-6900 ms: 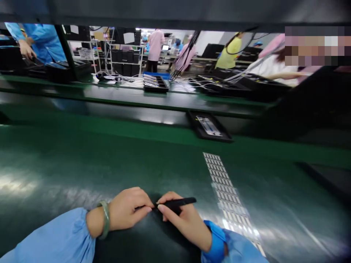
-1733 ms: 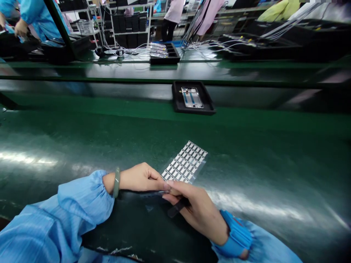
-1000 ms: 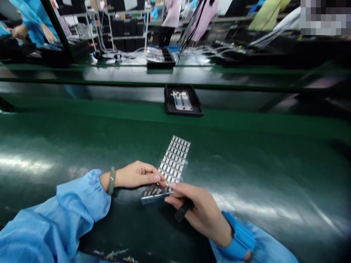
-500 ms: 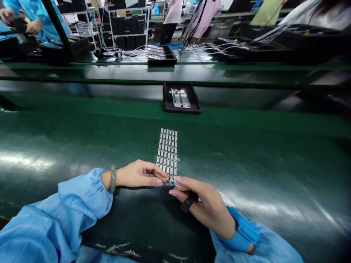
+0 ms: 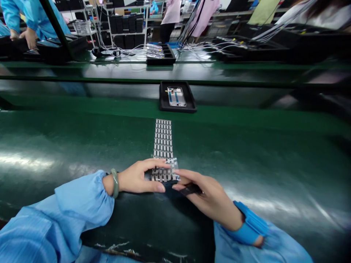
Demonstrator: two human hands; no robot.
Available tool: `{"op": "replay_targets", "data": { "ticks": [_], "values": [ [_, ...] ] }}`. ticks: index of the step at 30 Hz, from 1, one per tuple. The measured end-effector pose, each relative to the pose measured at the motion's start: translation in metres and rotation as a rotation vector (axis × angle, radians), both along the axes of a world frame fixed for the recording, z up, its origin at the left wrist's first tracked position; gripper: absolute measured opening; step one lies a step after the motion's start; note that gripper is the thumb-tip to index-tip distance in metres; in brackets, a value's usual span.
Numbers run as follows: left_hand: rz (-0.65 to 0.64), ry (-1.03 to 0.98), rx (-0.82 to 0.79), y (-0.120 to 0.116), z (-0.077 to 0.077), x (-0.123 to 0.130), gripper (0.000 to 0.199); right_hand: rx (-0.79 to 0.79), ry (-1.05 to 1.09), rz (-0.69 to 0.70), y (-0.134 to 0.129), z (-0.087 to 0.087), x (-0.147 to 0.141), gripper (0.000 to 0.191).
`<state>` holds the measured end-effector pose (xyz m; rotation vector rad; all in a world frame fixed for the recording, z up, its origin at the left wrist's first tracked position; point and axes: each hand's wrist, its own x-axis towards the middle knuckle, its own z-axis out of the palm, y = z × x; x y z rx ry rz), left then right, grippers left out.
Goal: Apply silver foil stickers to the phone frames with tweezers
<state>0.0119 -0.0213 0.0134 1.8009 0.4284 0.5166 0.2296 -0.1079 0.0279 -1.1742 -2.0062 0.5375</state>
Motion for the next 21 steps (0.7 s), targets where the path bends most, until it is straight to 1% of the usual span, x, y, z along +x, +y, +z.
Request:
{"op": "replay_targets", "data": {
  "ticks": [2, 4, 5, 6, 7, 9, 11, 14, 16, 18, 21],
  "values": [
    [0.023, 0.118, 0.258, -0.005, -0.003, 0.004, 0.055, -0.111, -0.042, 0.009, 0.000, 0.004, 0.007, 0.027],
    [0.002, 0.197, 0.455, -0.009, -0.007, 0.009, 0.049, -0.156, -0.042, -0.049, 0.000, 0.009, 0.015, 0.018],
    [-0.014, 0.222, 0.530, -0.011, -0.009, 0.011, 0.047, -0.142, 0.002, -0.114, 0.000, 0.012, 0.019, 0.011],
    [-0.025, 0.243, 0.587, -0.012, -0.011, 0.013, 0.046, -0.115, 0.089, -0.186, 0.000, 0.014, 0.023, 0.009],
    [-0.027, 0.257, 0.627, -0.012, -0.012, 0.015, 0.045, -0.094, 0.202, -0.252, 0.000, 0.015, 0.027, 0.016],
    [-0.024, 0.268, 0.676, -0.013, -0.013, 0.016, 0.045, -0.113, 0.417, -0.349, 0.001, 0.016, 0.032, 0.032],
    [-0.015, 0.271, 0.720, -0.012, -0.013, 0.015, 0.046, -0.239, 0.505, -0.400, 0.003, 0.013, 0.032, 0.043],
    [0.005, 0.280, 0.771, -0.012, -0.011, 0.014, 0.047, -0.475, 0.482, -0.466, 0.007, 0.005, 0.023, 0.048],
    [0.017, 0.290, 0.790, -0.013, -0.011, 0.014, 0.048, -0.574, 0.488, -0.491, 0.009, -0.003, 0.015, 0.050],
    [0.023, 0.299, 0.800, -0.013, -0.011, 0.014, 0.048, -0.615, 0.480, -0.518, 0.011, -0.011, 0.010, 0.051],
    [0.033, 0.303, 0.810, -0.014, -0.014, 0.015, 0.048, -0.633, 0.437, -0.559, 0.012, -0.019, 0.007, 0.049]
  ]
}}
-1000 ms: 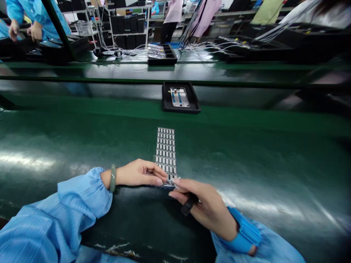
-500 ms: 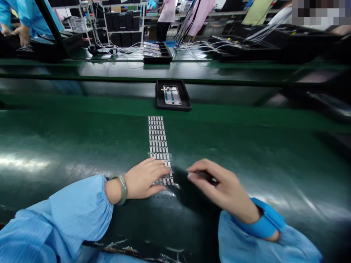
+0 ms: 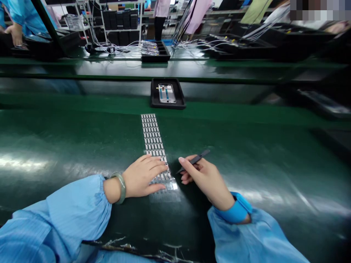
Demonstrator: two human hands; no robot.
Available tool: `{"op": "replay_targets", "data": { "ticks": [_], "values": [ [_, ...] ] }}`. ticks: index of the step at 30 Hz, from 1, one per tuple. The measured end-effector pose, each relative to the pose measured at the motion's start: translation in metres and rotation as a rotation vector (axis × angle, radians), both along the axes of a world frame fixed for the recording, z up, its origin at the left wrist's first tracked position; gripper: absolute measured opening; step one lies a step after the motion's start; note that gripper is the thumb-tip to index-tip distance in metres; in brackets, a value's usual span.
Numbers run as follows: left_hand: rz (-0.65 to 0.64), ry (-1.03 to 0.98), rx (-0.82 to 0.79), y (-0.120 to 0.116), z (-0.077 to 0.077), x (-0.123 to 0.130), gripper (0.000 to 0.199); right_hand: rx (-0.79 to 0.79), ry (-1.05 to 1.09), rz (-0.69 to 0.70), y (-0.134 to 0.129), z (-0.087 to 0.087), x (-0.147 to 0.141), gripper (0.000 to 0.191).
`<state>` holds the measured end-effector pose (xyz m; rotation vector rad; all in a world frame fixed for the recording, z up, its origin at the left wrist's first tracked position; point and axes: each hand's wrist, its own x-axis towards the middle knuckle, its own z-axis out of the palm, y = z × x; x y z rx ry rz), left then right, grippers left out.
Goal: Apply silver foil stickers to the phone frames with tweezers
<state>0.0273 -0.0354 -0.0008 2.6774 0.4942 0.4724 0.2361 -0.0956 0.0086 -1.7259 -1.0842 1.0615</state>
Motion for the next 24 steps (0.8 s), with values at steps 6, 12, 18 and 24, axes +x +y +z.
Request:
{"op": "replay_targets", "data": {
  "ticks": [6, 12, 18, 24],
  "values": [
    [0.024, -0.013, 0.013, -0.001, -0.004, 0.001, 0.048, -0.038, -0.041, 0.010, 0.003, -0.001, -0.004, 0.046],
    [0.049, -0.030, 0.031, -0.005, -0.002, 0.005, 0.052, -0.025, -0.044, 0.023, 0.005, -0.003, -0.006, 0.040],
    [0.107, -0.025, 0.017, -0.011, 0.002, 0.009, 0.054, -0.001, 0.194, -0.040, 0.007, -0.001, -0.005, 0.044],
    [0.099, -0.026, 0.012, -0.008, -0.001, 0.009, 0.055, -0.086, 0.513, -0.146, 0.011, 0.011, -0.001, 0.041]
  ]
}}
